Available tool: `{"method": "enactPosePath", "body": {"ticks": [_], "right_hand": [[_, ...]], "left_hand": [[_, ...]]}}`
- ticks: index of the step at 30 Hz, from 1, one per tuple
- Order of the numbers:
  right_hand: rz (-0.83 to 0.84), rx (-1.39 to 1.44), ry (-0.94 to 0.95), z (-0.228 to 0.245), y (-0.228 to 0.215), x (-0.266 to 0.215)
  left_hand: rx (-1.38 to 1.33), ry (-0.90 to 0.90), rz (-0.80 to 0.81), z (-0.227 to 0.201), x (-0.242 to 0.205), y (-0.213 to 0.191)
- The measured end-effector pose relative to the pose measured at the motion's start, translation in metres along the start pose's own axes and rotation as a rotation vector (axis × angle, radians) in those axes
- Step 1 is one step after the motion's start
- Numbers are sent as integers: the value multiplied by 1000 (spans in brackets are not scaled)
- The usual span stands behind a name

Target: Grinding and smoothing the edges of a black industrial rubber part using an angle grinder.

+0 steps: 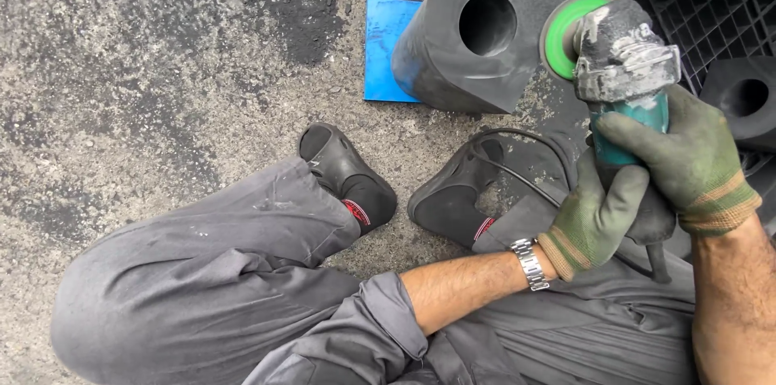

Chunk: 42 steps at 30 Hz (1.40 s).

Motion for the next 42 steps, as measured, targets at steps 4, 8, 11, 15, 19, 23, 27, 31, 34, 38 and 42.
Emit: {"method": "enactPosePath", "body": {"ticks": [4, 8, 11, 15, 19, 23, 27, 31, 34, 38, 42], "right_hand": [[25, 40, -91, 15, 0, 1], [77, 112, 150, 36, 0, 4], [129, 100, 127, 37, 0, 10], [15, 112, 166, 38, 1, 9], [84, 123, 101, 50, 6, 3], [169, 147, 65, 45, 8, 1], [39, 125, 181, 39, 4, -1], [105, 130, 215, 57, 11, -3], [144, 108, 99, 60, 9, 1], [52, 175, 241, 56, 2, 2], [42, 191, 185, 60, 9, 4]], "left_hand": [[-18, -8, -6, 4, -5, 1], [-80, 59, -27, 4, -14, 3], [-76, 63, -70, -11, -11, -5], [-97, 63, -22, -12, -4, -9], [-231, 186, -67, -3, -22, -4], [-222, 152, -119, -18, -25, -8], [-108, 8, -49, -19, -17, -8], [-276, 166, -73, -16, -32, -8], [-325, 183, -117, -24, -30, -9], [-170, 70, -70, -25, -18, -12], [-240, 5, -66, -26, -26, -11]]}}
Point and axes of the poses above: each hand's wrist, its own x-axis towards the middle knuckle, its own y-axis out of the palm, z = x × y, the point moved 1 cm from there along x, towards the middle knuckle, and after that the axes turned 8 degrees about -y, right-handed, at the moved point
